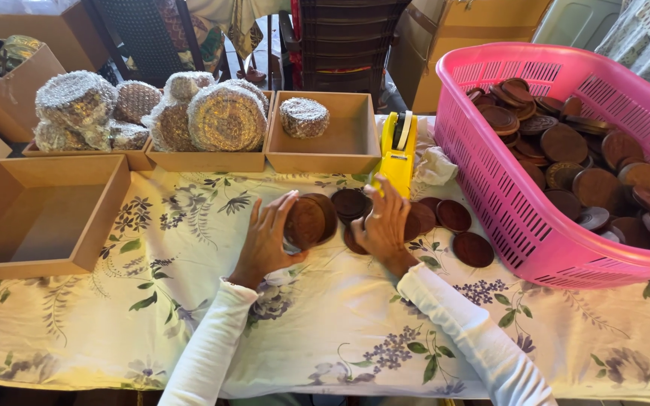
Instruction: Wrapping brown disc-shaped objects in tissue paper and organizing them on a table and in boxes.
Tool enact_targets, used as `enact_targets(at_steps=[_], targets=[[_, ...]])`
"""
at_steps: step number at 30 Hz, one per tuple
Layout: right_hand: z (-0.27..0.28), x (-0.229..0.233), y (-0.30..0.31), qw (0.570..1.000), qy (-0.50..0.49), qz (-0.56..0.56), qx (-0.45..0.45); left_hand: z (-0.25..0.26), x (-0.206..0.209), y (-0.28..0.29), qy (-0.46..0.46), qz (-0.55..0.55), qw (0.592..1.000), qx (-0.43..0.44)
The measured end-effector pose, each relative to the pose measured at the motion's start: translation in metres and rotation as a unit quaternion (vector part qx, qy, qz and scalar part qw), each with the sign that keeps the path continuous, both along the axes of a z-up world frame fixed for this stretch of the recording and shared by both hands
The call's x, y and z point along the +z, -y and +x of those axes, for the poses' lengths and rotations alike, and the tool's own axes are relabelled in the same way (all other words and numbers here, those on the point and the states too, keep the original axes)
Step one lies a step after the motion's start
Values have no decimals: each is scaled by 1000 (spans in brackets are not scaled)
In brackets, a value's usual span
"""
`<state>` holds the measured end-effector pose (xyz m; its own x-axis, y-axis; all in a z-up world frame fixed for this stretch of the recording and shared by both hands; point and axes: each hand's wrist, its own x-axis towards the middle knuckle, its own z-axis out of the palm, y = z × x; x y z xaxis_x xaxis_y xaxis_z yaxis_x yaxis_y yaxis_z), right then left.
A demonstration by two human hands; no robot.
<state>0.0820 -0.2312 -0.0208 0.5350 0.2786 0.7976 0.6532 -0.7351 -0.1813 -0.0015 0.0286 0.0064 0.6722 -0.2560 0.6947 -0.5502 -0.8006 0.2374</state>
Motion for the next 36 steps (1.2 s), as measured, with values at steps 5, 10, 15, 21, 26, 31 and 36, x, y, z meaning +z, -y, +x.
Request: enact_targets(at_steps=[5, 10, 15, 21, 26, 31, 36], targets=[[-6, 21, 1, 999, -14, 22, 18, 6, -3, -6, -23, -33, 999, 16], [-20, 20, -14, 965, 24, -142, 218, -4, 8, 6, -15, -27, 999, -35], [-21, 12, -10, 955, -2, -170, 243, -10, 9, 14, 16, 7, 996, -89], [-26, 27, -12, 955, -23, -132, 263, -18, 15, 19, 58, 97, 990, -82], [-24, 20, -10, 961, 5, -134, 242, -20, 18, 22, 63, 141, 986, -64], [-28, 22, -14, 968, 88, -64, 227, -12, 12, 17, 23, 16, 1000, -2], [-35, 25, -15, 980, 66, -15, 187, -9, 15, 16, -10, 38, 999, 14]])
